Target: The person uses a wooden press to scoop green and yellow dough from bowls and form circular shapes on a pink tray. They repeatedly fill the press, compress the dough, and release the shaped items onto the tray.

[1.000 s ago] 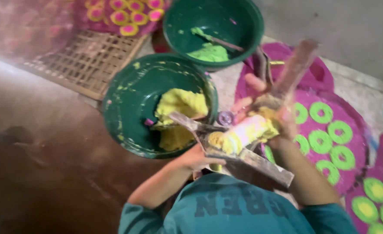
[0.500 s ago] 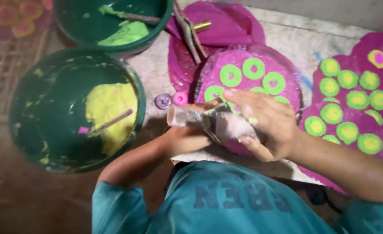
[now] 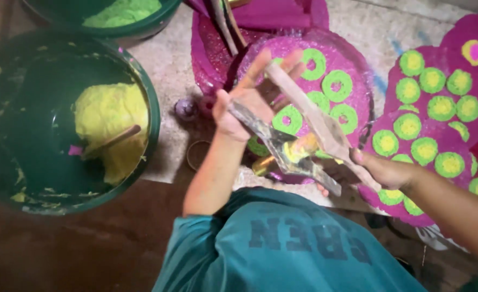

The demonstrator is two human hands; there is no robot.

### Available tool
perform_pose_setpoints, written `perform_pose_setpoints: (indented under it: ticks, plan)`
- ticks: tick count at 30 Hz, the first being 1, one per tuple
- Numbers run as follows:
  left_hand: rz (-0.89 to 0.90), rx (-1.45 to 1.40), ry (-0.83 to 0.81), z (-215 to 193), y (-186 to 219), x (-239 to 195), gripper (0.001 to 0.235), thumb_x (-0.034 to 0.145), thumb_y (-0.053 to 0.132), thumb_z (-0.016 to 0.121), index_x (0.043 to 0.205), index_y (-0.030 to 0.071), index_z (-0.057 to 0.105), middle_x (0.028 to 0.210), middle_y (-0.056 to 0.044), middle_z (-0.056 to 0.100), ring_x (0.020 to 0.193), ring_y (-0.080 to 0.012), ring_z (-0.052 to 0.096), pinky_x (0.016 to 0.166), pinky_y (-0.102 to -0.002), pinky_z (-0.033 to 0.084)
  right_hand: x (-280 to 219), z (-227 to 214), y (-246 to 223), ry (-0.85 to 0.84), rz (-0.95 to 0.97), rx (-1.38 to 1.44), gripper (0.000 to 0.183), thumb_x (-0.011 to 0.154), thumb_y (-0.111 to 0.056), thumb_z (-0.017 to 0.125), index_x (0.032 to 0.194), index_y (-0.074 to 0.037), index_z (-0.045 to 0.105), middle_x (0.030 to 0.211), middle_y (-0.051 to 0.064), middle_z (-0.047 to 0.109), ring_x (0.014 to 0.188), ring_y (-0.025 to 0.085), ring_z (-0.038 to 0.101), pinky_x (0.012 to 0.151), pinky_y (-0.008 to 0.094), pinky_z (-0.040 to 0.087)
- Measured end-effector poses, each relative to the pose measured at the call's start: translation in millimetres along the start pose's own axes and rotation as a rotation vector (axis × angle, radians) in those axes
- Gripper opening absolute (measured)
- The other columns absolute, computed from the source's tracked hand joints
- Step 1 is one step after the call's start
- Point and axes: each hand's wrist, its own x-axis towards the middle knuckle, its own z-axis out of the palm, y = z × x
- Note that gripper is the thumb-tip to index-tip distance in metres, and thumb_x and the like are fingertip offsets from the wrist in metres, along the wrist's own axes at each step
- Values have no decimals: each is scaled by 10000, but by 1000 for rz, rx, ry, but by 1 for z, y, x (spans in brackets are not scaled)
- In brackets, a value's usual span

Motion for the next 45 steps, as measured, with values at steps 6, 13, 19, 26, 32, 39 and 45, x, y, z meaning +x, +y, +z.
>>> perform_pose_setpoints:
  ticks: [6, 13, 19, 26, 32, 39, 45]
  plan:
    - [101, -71, 114, -58, -19, -22, 504, 911, 286, 653, 1358, 79, 548, 1219, -88, 586, 1187, -260, 554, 1099, -369, 447, 3, -18, -29, 40, -54, -308, 1041, 890, -802, 251, 1541, -14, 450, 1457, 222, 569, 1356, 350, 547, 1143, 457, 398]
    - [232, -122, 146, -107, -19, -16, 378, 921, 425, 634, 1142, 134, 536, 1093, -28, 575, 1113, -222, 552, 1085, -394, 424, 25, -6, -50, 351, 74, -725, 989, 921, -766, 113, 1556, -34, 313, 1627, 208, 308, 1525, 345, 290, 1221, 427, 274]
    - [230, -73, 138, -124, -15, -33, 481, 977, 584, 581, 1161, 141, 544, 1072, -13, 567, 1050, -190, 545, 1045, -373, 429, 42, 18, -44, 414, 24, -652, 943, 918, -739, 208, 1455, -12, 474, 1466, 219, 551, 1375, 355, 502, 1139, 451, 381]
    - [231, -65, 123, -114, -11, -15, 416, 997, 513, 536, 1162, 132, 561, 1042, -32, 586, 1041, -202, 575, 1062, -408, 449, 56, -25, -23, 459, -15, -707, 915, 939, -726, 254, 1409, 8, 531, 1333, 175, 641, 1234, 288, 609, 1056, 406, 458]
    - [86, 75, 96, -99, 32, 29, 342, 856, 349, 534, 1102, 112, 554, 1095, -53, 603, 1133, -223, 579, 1112, -435, 434, 56, -55, -39, 190, -263, -535, 1015, 911, -765, 170, 1448, 31, 496, 1423, 179, 601, 1303, 302, 556, 1068, 414, 452]
    - [223, -79, 124, -135, 26, 56, 339, 921, 384, 497, 1133, 122, 543, 1025, -24, 561, 1039, -214, 563, 1086, -438, 442, 58, -34, -106, 431, -153, -650, 966, 932, -771, 167, 1443, -10, 473, 1390, 157, 571, 1279, 259, 527, 1084, 386, 396]
    - [186, -53, 79, -175, 28, 40, 314, 1011, 454, 517, 1100, 154, 541, 996, 6, 553, 961, -174, 563, 999, -370, 472, 81, -10, -115, 458, -107, -600, 859, 961, -709, 225, 1223, -13, 655, 954, 179, 706, 860, 301, 646, 773, 454, 545]
